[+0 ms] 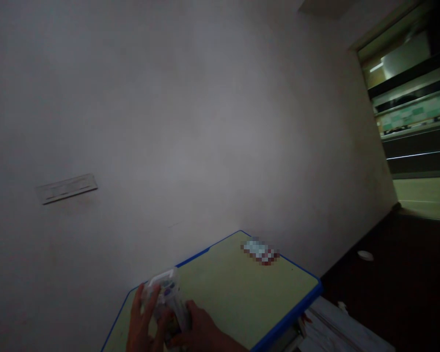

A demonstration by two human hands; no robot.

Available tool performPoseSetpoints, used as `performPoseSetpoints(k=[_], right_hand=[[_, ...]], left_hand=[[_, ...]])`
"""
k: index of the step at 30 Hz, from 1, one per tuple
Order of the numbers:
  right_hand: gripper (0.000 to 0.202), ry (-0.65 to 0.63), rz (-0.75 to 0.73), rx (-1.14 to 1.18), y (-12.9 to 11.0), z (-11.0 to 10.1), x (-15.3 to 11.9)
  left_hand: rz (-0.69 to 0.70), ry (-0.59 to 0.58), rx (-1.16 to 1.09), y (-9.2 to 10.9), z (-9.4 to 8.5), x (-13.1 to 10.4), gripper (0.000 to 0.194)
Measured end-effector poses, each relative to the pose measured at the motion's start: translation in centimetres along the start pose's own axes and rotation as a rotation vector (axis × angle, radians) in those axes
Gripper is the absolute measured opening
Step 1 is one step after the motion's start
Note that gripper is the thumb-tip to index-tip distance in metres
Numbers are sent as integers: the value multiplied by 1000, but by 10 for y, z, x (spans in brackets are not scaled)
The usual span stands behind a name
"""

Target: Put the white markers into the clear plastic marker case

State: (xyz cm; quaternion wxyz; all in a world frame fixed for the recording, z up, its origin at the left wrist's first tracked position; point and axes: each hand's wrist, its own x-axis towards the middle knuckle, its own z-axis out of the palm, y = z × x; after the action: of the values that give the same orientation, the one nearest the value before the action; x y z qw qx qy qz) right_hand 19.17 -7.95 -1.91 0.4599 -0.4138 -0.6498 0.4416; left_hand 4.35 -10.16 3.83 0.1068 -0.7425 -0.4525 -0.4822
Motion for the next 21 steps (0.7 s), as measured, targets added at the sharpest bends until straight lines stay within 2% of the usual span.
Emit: performPoseSetpoints(k=[3,6,10,14,17,21], right_hand=[[61,9,37,-3,-3,-3,-4],[60,1,34,10,-7,-4,-6],[62,10,43,-58,-4,-1,-2],[66,-2,74,-102,-1,0,1],[63,-6,65,-74,-1,1,1],[60,4,51,-53,-1,2,0]], left_hand=[[237,55,214,-1,0,0,36],[321,122,264,3,-1,3,29],[304,172,217,10,-2,16,22],[243,125,179,12,-2,27,27],[261,76,224,10,-5,27,26],[328,75,280,7,-9,25,27]])
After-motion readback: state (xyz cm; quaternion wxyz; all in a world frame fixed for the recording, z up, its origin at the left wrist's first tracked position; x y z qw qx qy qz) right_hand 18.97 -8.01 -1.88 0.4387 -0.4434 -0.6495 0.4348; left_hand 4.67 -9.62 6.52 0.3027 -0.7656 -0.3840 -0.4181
